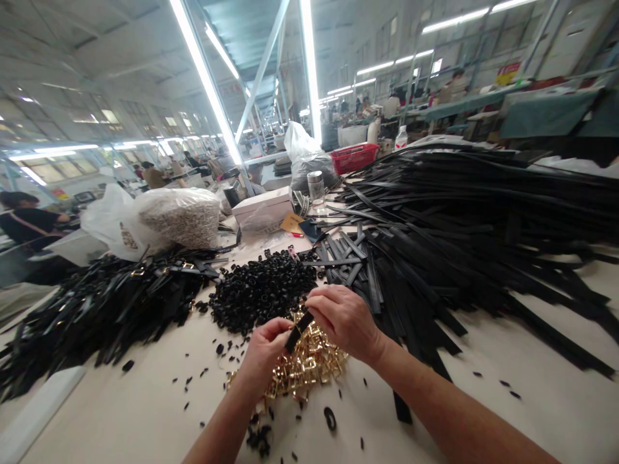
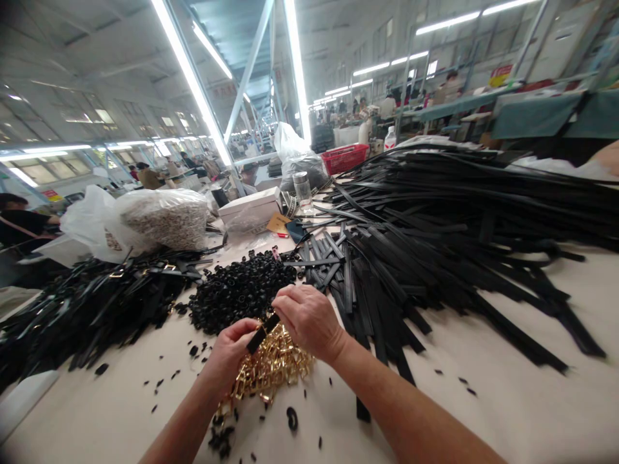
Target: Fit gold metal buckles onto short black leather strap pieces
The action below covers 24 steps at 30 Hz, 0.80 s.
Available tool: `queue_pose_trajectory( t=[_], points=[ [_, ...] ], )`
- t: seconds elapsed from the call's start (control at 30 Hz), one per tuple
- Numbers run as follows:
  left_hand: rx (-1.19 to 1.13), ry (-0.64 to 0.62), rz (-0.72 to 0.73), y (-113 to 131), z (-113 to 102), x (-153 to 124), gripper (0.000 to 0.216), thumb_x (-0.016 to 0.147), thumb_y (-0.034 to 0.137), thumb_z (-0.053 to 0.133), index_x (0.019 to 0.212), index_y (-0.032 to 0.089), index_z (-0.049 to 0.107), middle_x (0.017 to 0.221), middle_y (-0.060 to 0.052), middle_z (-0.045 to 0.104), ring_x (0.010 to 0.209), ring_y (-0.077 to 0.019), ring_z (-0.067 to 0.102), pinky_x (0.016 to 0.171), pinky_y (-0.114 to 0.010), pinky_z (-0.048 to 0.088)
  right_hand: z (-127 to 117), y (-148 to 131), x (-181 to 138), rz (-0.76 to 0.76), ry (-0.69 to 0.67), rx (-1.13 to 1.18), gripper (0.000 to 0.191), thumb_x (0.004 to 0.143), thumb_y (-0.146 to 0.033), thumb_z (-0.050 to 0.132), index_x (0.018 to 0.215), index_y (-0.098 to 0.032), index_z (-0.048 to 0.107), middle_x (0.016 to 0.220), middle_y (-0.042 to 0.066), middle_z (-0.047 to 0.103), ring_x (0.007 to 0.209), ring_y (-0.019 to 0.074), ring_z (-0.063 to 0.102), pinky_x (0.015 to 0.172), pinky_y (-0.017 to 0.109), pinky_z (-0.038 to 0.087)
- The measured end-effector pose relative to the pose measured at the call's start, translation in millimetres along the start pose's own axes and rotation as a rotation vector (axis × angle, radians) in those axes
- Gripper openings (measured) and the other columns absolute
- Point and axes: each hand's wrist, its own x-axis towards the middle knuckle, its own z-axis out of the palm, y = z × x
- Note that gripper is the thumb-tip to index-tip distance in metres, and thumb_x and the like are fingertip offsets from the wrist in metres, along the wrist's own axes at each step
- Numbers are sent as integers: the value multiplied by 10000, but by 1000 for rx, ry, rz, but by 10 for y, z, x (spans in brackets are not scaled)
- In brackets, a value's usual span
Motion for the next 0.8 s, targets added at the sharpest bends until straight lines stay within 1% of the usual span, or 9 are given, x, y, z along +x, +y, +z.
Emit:
queue_pose_trajectory(
  t=[0.03, 0.1, 0.2, 0.27, 0.4, 0.5, 0.6, 0.73, 0.8],
  points=[
    [-69, 28, 1, 8, 3, 4, 192, 635, 317, 750, 718, 152, 699, 585, 21, 581, 498, -81, 442, 491, -184, 343, -13, -13, 4, 10, 14, 11, 241, 959, -251, 438, 817, -182, 621, 868, 71, 655, 822, 171, 580, 791, 285, 399],
    [-182, 67, 14, 21, 14, 7, 205, 608, 317, 772, 704, 152, 697, 534, 39, 543, 470, -64, 401, 467, -170, 315, -4, -38, -6, 55, -35, 24, 271, 929, -280, 482, 700, -183, 591, 736, 47, 619, 707, 155, 559, 694, 265, 396],
    [-250, 71, 42, 15, 35, 1, 214, 610, 318, 784, 717, 150, 706, 546, 37, 548, 473, -55, 386, 467, -161, 318, 91, -82, -45, 130, -176, 107, 207, 867, -337, 595, 737, -178, 621, 708, 23, 615, 661, 145, 558, 626, 248, 382],
    [-229, 57, 53, -3, 45, -5, 215, 628, 314, 782, 750, 150, 715, 617, 13, 601, 519, -67, 439, 508, -167, 365, 178, -116, -68, 194, -205, 228, 218, 845, -389, 636, 828, -173, 655, 777, 33, 647, 712, 160, 585, 649, 251, 407],
    [-152, 51, 87, -13, 58, -21, 211, 649, 320, 771, 764, 152, 717, 689, -18, 649, 565, -95, 493, 542, -190, 407, 288, -181, -84, 361, -131, 510, 285, 865, -443, 613, 848, -168, 686, 832, 48, 679, 766, 179, 613, 707, 275, 464],
    [-91, 38, 131, 7, 79, -46, 189, 655, 312, 763, 724, 145, 709, 633, -12, 614, 542, -99, 485, 533, -202, 402, 311, -203, -88, 427, -111, 728, 300, 860, -458, 618, 935, -186, 719, 955, 66, 707, 909, 216, 639, 838, 322, 488],
    [-43, 3, 184, 5, 105, -50, 189, 695, 323, 730, 728, 137, 712, 623, -18, 587, 549, -115, 489, 536, -223, 404, 349, -180, -96, 526, -110, 876, 341, 836, -473, 642, 1021, -199, 727, 1103, 93, 689, 1072, 257, 608, 984, 391, 449],
    [104, 18, 350, -26, 118, -22, 184, 765, 316, 676, 740, 140, 725, 735, -49, 629, 651, -137, 514, 596, -239, 409, 384, -149, -101, 629, -125, 983, 375, 815, -498, 655, 1030, -202, 739, 1070, 103, 707, 999, 266, 645, 945, 412, 497],
    [167, -33, 383, -14, 81, -11, 197, 770, 324, 673, 754, 136, 730, 750, -55, 643, 671, -141, 526, 609, -241, 417, 364, -154, -97, 639, -103, 968, 383, 793, -509, 674, 1001, -196, 751, 1031, 104, 720, 967, 272, 657, 916, 403, 518]
  ],
)
